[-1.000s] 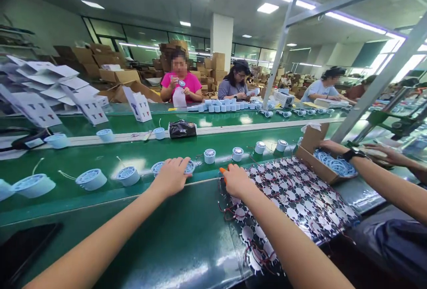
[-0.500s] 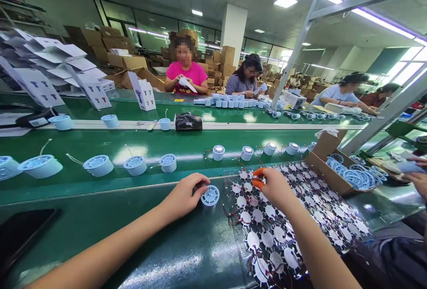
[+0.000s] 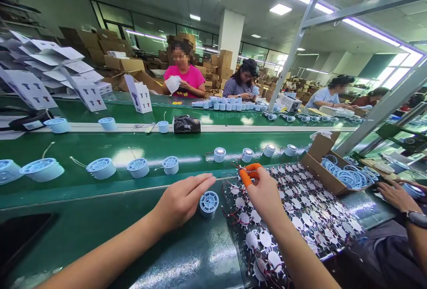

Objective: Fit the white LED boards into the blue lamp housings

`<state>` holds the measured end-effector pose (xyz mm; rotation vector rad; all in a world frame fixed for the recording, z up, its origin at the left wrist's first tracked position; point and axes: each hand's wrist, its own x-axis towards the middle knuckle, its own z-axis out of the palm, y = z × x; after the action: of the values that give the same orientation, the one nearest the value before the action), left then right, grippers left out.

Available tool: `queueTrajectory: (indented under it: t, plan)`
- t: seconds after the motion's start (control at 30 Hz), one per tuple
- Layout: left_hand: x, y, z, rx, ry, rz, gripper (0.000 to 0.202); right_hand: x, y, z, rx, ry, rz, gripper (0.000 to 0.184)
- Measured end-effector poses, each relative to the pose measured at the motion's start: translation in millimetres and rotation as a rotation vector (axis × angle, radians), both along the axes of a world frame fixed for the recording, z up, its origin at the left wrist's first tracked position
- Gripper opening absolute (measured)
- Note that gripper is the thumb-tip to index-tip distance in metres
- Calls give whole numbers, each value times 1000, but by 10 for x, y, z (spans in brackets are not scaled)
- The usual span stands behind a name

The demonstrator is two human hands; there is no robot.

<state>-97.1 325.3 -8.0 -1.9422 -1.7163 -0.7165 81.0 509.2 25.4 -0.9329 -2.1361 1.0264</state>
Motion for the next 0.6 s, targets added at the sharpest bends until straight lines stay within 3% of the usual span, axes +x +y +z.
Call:
queueTrajectory:
  t: [0.07,0.23,0.37,0.47,0.6]
  plan:
    - [22,-13,47,77,-13,-112,52,-32,-190,-6,15,-51,103,35]
    - [-9,46,-22,-8,-171,16,28,-127,-552,-26,-362,-57,372,36]
    - [-108,44,-17,-68,-134,20,32,-138,-523,32,-579,-8,443,40]
    - [-194,33,39,-149,-229,-65,29,-104,-444,43,-492,-65,420,36]
    - [-284,73,20,-311,-506,-44,25,-109,-495,-76,-148,-253,255,27]
